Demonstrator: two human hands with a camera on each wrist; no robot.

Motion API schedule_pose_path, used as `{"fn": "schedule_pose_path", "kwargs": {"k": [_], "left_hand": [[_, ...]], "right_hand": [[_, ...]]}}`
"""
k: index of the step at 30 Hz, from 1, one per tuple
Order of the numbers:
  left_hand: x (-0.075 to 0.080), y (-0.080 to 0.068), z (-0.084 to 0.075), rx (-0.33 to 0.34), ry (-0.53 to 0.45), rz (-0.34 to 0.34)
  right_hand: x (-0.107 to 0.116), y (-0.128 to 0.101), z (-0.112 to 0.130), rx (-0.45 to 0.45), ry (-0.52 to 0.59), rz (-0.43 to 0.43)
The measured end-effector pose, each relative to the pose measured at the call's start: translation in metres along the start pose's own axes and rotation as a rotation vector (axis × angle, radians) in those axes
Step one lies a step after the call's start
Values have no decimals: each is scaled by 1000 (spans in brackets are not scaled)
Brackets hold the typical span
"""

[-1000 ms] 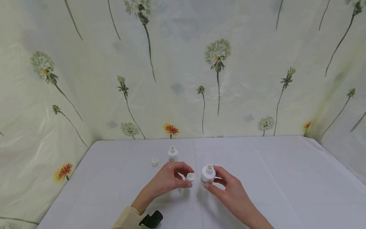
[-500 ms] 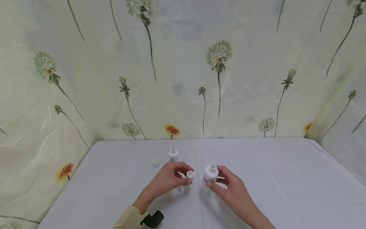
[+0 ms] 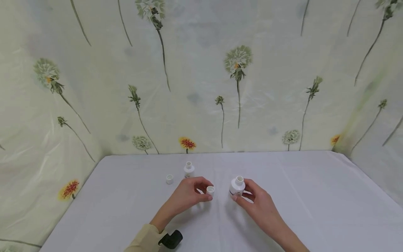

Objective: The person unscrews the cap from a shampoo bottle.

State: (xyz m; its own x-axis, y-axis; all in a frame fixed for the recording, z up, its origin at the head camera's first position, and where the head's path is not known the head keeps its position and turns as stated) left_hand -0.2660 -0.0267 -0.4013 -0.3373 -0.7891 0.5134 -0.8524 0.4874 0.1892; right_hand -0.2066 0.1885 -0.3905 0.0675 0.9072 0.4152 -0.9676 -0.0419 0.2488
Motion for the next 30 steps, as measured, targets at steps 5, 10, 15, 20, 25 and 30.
{"fn": "schedule_pose_path", "kwargs": {"k": [5,10,15,20,25,30], "left_hand": [[-3,9,-2,36,18,-28],[-9,19,-1,94,7,-48],[-15,26,4,132,4,-84],[-20,33,7,152,-13,-100],[-25,42,9,176,-5,-104],[-30,52,12,168,10,-107]], "right_hand": [[6,7,-6,12,-15,-11],[11,14,-11,-22,-30,-8],[16,21,-15,-38,-52,-19],[21,27,-20,-51,-92,-37],[26,35,-26,-64,-129,-40],[31,40,-31,-78,-153,-42]]}}
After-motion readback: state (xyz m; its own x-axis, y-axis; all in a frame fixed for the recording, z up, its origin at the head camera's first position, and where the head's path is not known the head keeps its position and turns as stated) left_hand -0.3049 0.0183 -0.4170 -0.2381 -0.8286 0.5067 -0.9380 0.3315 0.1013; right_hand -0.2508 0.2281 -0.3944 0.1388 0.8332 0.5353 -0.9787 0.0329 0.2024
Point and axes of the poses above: each hand's wrist, its own y-axis towards the middle knuckle, its own x-axis out of the back of the hand, z = x × y, the point moved 4 cm from there along y, towards the middle knuckle, and after that the axes turned 1 degree about -x, right-handed, at the moved point
